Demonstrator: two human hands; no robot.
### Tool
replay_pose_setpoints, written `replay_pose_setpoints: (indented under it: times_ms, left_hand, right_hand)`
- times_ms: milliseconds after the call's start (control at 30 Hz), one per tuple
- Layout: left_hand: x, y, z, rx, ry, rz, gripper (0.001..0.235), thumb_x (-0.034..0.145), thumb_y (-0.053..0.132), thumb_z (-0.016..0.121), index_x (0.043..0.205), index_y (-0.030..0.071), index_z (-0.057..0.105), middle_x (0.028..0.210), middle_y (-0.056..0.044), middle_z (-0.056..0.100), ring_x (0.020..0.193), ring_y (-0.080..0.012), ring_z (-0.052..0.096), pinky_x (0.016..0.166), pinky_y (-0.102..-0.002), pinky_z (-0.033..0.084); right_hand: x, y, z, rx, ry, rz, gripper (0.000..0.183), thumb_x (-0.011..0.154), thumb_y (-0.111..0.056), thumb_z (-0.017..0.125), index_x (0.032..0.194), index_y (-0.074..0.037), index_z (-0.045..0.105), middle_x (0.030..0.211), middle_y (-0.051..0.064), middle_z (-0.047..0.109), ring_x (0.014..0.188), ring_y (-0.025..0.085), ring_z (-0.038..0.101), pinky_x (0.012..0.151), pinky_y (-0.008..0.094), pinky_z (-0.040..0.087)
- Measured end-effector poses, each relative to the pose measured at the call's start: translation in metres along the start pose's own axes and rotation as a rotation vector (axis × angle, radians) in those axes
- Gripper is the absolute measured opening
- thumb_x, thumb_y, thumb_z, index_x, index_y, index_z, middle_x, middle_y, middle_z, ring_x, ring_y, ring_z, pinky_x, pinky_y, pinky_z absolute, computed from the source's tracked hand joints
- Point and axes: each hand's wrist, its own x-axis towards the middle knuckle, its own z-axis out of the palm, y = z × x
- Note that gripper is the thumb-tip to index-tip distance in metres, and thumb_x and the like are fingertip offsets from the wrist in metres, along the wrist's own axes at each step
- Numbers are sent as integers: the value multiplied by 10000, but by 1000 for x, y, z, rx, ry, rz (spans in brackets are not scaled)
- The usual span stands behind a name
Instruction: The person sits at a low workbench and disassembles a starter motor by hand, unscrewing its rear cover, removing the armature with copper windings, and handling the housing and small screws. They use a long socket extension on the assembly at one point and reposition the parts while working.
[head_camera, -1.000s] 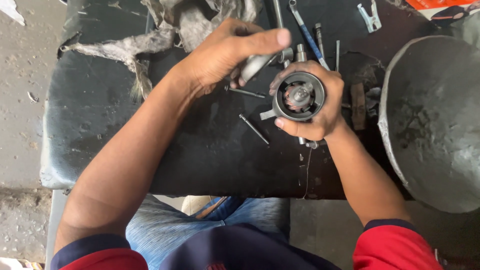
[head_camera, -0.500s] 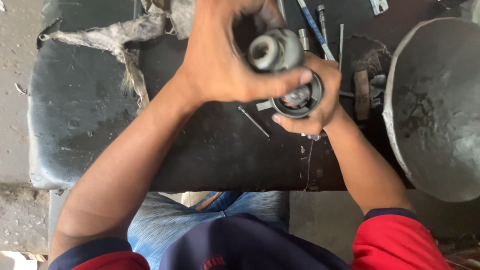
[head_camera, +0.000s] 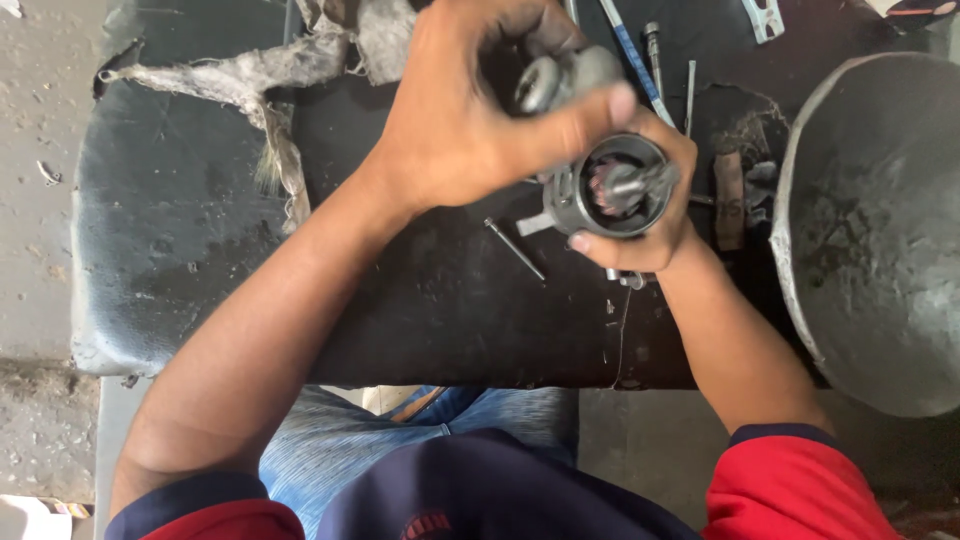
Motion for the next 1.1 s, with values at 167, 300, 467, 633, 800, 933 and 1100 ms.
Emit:
replay_pose_setpoints:
  times_ms: [167, 300, 467, 633, 800, 933, 1100]
  left_hand:
    - [12, 11, 4, -314, -49, -548, 400, 914, 461, 625, 905, 70, 710, 733, -11, 669, 623, -108, 642, 530, -260, 495]
    - [8, -11, 5, -672, -117, -857, 524, 916, 509, 391, 976, 81, 688, 743, -43, 731, 647, -137, 700, 488, -259, 520]
    - [11, -16, 5, -685, -147, -853, 542, 938, 450, 331, 1016, 46, 682, 822, -74, 750, 718, -163, 749, 556, -291, 595]
    - [6, -11, 7, -344, -160, -657, 417, 955, 305, 367, 1146, 82, 662, 889, -43, 712, 775, -153, 729, 629, -326, 611]
    - [3, -7, 8, 36, -274, -299, 371, 907, 241, 818, 1164, 22, 666, 949, -100, 756, 864, -200, 752, 743, -326, 603]
    - [4, -16, 7, 56, -281, -158, 411, 894, 251, 890, 1169, 17, 693, 999, -123, 766, 904, -201, 763, 791, -334, 609]
    - [10, -15, -4, 55, -410, -216, 347, 904, 253, 861, 1113, 10, 730, 966, -117, 780, 865, -192, 764, 776, -329, 606]
  right_hand:
    - [9, -8, 2, 452, -64, 126, 600, 728, -237, 795, 1237, -26, 558, 1023, 173, 696, 923, 273, 745, 829, 359, 662]
    - [10, -8, 1, 624, -3, 204, 604, 755, -201, 811, 1275, -28, 554, 1045, 205, 683, 947, 277, 727, 894, 364, 631]
    - [15, -12, 2, 508, 66, 241, 601, 757, -196, 808, 1270, -1, 562, 1051, 194, 674, 944, 276, 728, 890, 378, 638]
    - [10, -5, -3, 243, 152, 322, 590, 764, -206, 798, 1271, 14, 592, 994, 130, 699, 888, 208, 713, 844, 310, 600]
    - [8, 1, -5, 180, 170, 303, 541, 775, -217, 828, 1208, 23, 610, 945, 35, 635, 841, 135, 629, 791, 263, 532]
    - [9, 0, -5, 233, 150, 290, 562, 766, -222, 834, 1227, 3, 605, 943, 25, 633, 839, 126, 634, 767, 260, 534]
    - [8, 0, -5, 239, 104, 258, 556, 765, -204, 836, 1207, 26, 589, 982, 51, 636, 885, 139, 627, 810, 257, 525]
